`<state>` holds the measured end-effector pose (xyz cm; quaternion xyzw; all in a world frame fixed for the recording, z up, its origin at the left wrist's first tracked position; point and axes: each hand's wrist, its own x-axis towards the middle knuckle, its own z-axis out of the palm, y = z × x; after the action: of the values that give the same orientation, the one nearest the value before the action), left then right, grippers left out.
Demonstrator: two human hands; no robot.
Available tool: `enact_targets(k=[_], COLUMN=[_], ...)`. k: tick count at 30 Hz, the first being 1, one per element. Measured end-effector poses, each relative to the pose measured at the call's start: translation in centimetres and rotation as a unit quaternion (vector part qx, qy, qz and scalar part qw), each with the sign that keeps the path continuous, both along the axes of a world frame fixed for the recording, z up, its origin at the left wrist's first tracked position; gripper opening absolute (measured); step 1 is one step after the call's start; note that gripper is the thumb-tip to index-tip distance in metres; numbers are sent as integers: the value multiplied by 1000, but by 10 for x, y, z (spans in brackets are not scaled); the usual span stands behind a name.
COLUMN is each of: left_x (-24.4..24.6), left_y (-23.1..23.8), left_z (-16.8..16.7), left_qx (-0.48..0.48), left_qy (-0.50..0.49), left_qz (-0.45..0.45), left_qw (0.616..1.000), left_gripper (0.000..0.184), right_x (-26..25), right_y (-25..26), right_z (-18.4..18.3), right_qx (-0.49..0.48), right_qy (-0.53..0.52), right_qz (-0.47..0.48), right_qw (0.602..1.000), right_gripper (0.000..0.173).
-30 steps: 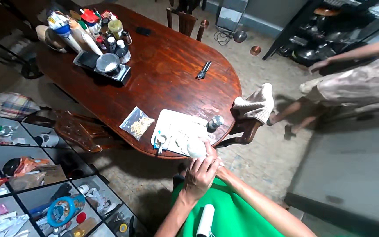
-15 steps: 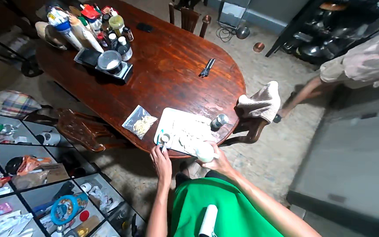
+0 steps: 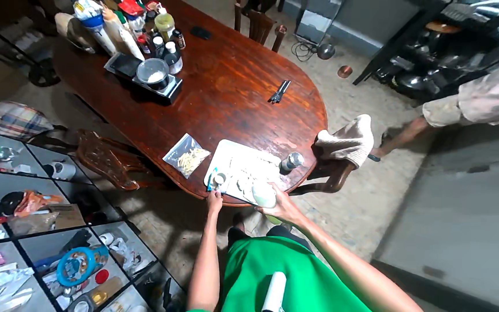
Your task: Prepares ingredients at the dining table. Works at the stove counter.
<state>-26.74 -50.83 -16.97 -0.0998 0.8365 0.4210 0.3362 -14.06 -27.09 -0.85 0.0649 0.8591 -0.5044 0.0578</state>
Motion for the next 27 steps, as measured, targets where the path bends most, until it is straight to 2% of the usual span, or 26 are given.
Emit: enact_targets(k=[4,10,16,22,27], left_x=[11,45,74,83,81], left_y=[2,10,16,15,10], left_z=[-4,29,68,78,75], left_qx=[78,156,249,256,254], left_qy=[40,72,83,86,88], left_qz=[47,99,132,143,147], left_qw=[995,980,956,952,952], left_gripper=[36,34,30,30,29], right_x=[-9,-21,-34,-55,-67], right_y=[-1,1,-2,-11,-20], right_z=[-15,-37,-41,-32,-25], right_qx=[4,37,68,130,158], right_qy=[-21,-66,-142,-247,-302], right_qz=[18,47,82,137,152], right_qw=[1000,996,984,951,928], right_gripper=[90,90,89,91,89])
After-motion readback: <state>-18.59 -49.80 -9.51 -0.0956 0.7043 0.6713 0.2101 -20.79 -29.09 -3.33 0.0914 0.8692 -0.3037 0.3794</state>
